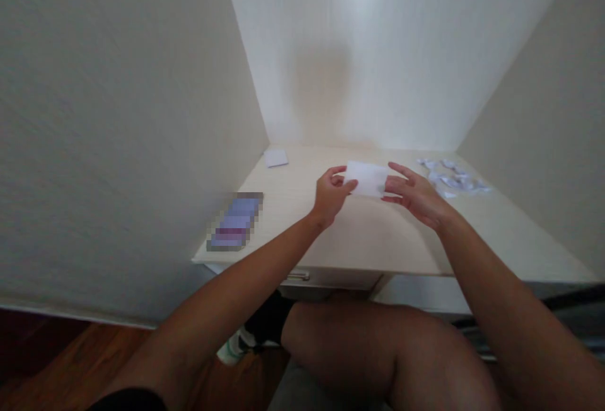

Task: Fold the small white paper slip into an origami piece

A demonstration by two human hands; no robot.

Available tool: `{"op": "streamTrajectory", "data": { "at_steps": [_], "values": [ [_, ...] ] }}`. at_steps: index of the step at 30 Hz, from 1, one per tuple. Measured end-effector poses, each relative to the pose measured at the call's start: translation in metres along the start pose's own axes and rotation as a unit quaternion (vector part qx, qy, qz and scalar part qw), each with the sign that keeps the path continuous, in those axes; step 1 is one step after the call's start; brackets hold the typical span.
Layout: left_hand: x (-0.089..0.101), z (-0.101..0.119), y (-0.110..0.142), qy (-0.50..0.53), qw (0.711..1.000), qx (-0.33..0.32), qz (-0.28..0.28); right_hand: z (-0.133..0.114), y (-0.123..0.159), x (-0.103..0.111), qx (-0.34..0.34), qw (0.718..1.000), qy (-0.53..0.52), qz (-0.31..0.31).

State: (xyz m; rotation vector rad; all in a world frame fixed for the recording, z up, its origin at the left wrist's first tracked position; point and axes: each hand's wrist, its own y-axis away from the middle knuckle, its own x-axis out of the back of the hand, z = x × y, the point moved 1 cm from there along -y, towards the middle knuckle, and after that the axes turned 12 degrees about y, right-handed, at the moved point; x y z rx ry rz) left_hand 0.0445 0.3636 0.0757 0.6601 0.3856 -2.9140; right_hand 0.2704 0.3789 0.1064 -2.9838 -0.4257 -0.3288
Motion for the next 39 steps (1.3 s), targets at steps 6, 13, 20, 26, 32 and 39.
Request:
{"op": "streamTrajectory", "data": {
  "at_steps": [6, 13, 20, 26, 32, 39],
  "values": [
    [0.011, -0.051, -0.057, -0.006, 0.998, 0.046, 0.051, 0.045, -0.090, -0.020, -0.056, 0.997, 0.050, 0.034],
    [0.027, -0.058, -0.067, -0.012, 0.997, 0.043, 0.068, 0.066, -0.090, -0.017, -0.039, 0.995, 0.084, -0.024],
    [0.036, -0.040, -0.074, -0.056, 0.998, 0.018, 0.023, 0.052, -0.080, -0.011, 0.094, 0.973, 0.172, -0.125],
    [0.043, -0.041, -0.079, -0.048, 0.998, -0.003, 0.034, 0.049, -0.079, -0.019, 0.140, 0.953, 0.246, -0.105],
    [0.044, -0.042, -0.079, -0.040, 0.998, -0.019, 0.038, 0.049, -0.080, -0.026, 0.188, 0.943, 0.267, -0.070],
    [0.043, -0.039, -0.076, -0.052, 0.998, -0.016, 0.010, 0.051, -0.082, -0.028, 0.195, 0.951, 0.240, -0.008]
  ]
}}
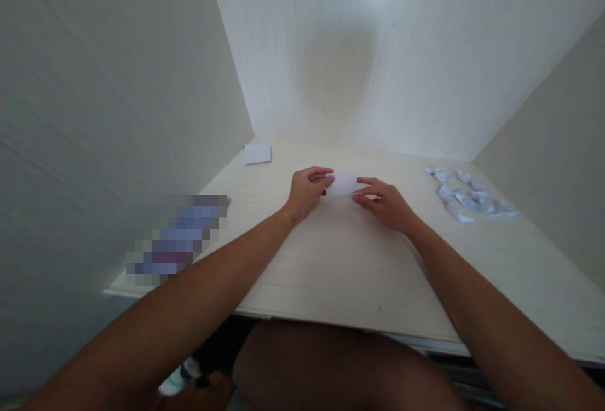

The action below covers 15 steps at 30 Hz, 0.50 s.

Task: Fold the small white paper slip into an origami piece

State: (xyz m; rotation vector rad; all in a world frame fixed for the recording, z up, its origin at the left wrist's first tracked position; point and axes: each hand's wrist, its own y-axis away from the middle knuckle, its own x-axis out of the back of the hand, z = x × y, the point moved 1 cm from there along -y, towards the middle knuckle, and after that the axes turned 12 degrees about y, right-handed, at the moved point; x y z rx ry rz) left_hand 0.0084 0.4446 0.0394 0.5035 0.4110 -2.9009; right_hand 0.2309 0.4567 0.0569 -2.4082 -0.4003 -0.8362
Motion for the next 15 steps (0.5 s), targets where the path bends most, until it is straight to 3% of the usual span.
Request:
{"op": "streamTrajectory", "data": {
  "at_steps": [15],
  "values": [
    [-0.011, 0.008, 0.008, -0.039, 0.994, -0.035, -0.099, 0.002, -0.003, -0.005, -0.114, 0.986, -0.112, 0.040]
  ]
}}
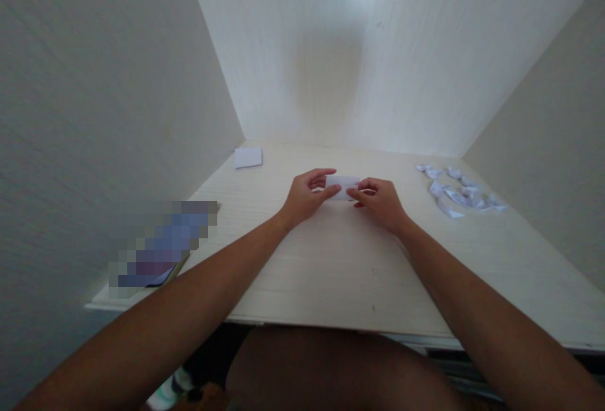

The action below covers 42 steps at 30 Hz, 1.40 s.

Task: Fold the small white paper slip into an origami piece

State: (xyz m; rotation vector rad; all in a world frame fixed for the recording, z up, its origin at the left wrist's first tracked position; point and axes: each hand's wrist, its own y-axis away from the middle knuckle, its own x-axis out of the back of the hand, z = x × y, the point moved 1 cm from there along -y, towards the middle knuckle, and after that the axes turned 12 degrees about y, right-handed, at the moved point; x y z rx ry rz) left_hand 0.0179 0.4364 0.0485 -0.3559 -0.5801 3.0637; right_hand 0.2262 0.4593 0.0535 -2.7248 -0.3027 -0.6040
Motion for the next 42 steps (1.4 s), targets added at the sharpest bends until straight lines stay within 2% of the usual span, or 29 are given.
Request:
{"op": "streamTrajectory", "data": {
  "at_steps": [8, 13, 21, 37, 42],
  "values": [
    [0.0028, -0.0011, -0.0007, -0.034, 0.999, -0.017, -0.001, -0.0029, -0.0009, 0.0002, 0.002, 0.997, -0.073, 0.014],
    [0.0038, -0.0045, -0.0020, -0.031, 0.999, -0.002, -0.012, -0.0030, -0.0034, 0.0019, 0.035, 0.998, -0.053, 0.018],
    [0.0061, -0.0096, -0.0013, -0.015, 1.000, 0.013, -0.018, -0.0033, -0.0040, 0.0031, 0.050, 0.997, -0.043, 0.032],
    [0.0038, -0.0025, 0.0006, -0.032, 0.999, -0.002, 0.011, 0.0015, -0.0061, 0.0024, 0.049, 0.997, -0.059, 0.030],
    [0.0035, -0.0026, -0.0003, -0.039, 0.999, -0.004, 0.016, 0.0030, -0.0069, 0.0039, 0.047, 0.998, -0.035, 0.037]
  ]
}}
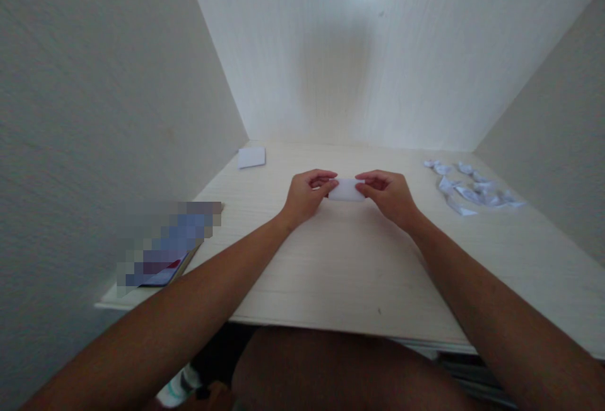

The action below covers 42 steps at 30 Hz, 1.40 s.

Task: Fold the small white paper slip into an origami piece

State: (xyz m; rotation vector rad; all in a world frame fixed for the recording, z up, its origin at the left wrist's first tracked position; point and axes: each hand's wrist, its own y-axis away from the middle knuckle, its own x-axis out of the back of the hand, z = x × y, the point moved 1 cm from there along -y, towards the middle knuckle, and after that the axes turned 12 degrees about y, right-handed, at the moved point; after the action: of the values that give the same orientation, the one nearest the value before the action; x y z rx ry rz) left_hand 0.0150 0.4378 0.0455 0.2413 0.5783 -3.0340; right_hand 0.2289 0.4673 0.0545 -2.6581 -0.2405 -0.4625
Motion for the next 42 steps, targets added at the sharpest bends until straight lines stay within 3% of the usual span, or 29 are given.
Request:
{"op": "streamTrajectory", "data": {
  "at_steps": [13, 24, 36, 42],
  "values": [
    [0.0007, 0.0030, 0.0011, -0.027, 1.000, 0.002, 0.012, 0.0017, -0.0004, 0.0013, 0.008, 1.000, 0.029, 0.002],
    [0.0017, 0.0011, 0.0007, -0.038, 0.999, -0.014, 0.017, 0.0005, -0.0010, 0.0036, -0.007, 1.000, -0.016, -0.002],
    [0.0002, 0.0039, 0.0023, -0.048, 0.999, -0.017, 0.002, 0.0005, -0.0021, 0.0050, 0.024, 0.999, 0.033, -0.002],
    [-0.0032, 0.0045, 0.0048, -0.046, 0.999, -0.013, -0.014, -0.0005, -0.0007, 0.0053, 0.060, 0.989, 0.124, -0.050]
  ]
}}
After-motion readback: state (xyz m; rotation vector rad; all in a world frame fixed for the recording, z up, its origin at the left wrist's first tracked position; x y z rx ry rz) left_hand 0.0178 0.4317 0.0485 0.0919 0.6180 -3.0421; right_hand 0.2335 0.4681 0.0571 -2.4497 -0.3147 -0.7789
